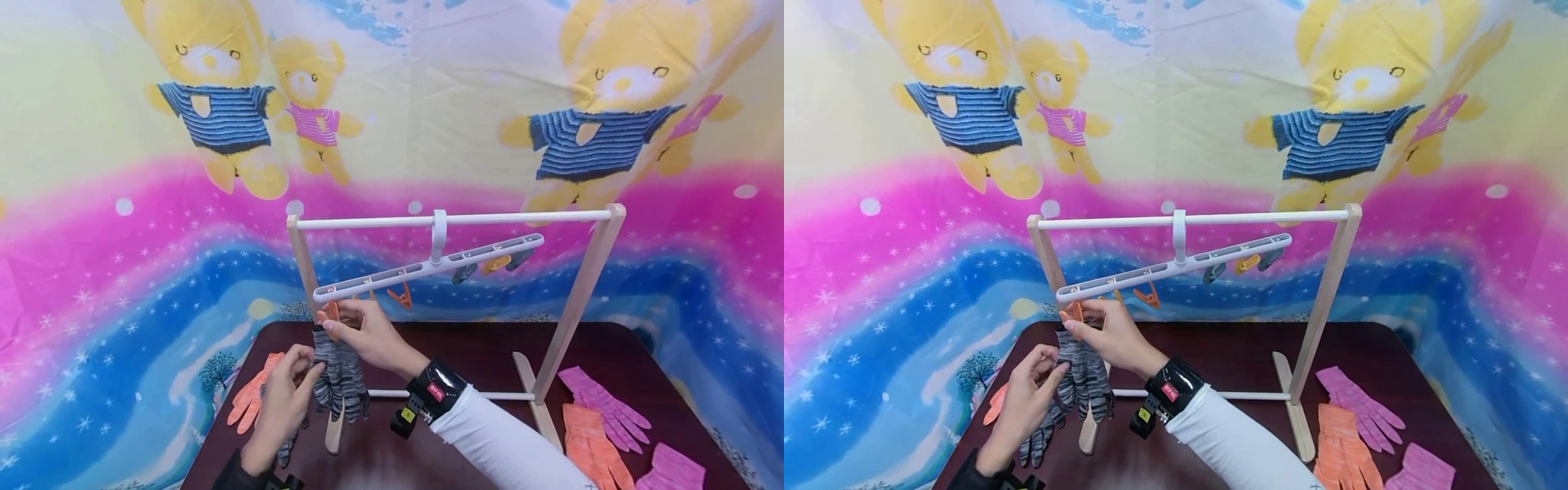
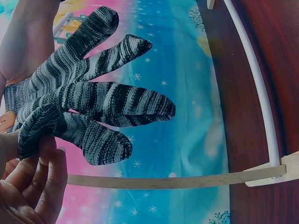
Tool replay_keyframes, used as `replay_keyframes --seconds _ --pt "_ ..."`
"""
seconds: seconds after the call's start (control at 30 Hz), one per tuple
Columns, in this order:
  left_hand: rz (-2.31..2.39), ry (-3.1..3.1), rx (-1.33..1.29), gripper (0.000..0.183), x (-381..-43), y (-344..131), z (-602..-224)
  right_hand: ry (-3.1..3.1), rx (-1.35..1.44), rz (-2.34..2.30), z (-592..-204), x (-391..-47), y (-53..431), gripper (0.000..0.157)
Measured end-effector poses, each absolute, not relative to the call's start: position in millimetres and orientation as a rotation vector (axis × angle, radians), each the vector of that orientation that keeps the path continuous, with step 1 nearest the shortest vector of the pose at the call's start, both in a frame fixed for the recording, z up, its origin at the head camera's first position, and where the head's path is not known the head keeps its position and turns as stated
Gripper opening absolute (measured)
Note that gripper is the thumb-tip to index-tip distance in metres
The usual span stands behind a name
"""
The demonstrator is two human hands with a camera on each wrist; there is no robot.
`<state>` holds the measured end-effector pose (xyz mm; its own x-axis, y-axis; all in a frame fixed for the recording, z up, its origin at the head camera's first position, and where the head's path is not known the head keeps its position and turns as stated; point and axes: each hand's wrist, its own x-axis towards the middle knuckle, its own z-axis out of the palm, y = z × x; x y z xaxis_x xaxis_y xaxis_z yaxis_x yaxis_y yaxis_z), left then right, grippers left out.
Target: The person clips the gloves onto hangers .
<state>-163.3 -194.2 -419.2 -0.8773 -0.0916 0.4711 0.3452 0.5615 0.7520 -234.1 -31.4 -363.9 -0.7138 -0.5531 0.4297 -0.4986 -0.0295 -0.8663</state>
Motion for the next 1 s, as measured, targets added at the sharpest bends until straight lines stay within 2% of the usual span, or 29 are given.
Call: replay_keyframes --seconds 0.23,0.6,1.0 --pt "-1.287 -2.362 -0.191 0.015 -176.0 -205.2 -440.6 2.175 -1.141 -1.877 -350.4 -222.9 -27.6 0.039" --pt "-1.258 -2.452 -0.111 0.026 -179.8 -208.2 -445.6 2.185 -1.188 -1.891 -382.1 -243.1 -33.0 0.037" --pt "-1.155 -2.495 -0.001 0.024 -180.2 -210.3 -449.4 2.166 -1.184 -1.907 -388.7 -236.2 -28.5 0.040"
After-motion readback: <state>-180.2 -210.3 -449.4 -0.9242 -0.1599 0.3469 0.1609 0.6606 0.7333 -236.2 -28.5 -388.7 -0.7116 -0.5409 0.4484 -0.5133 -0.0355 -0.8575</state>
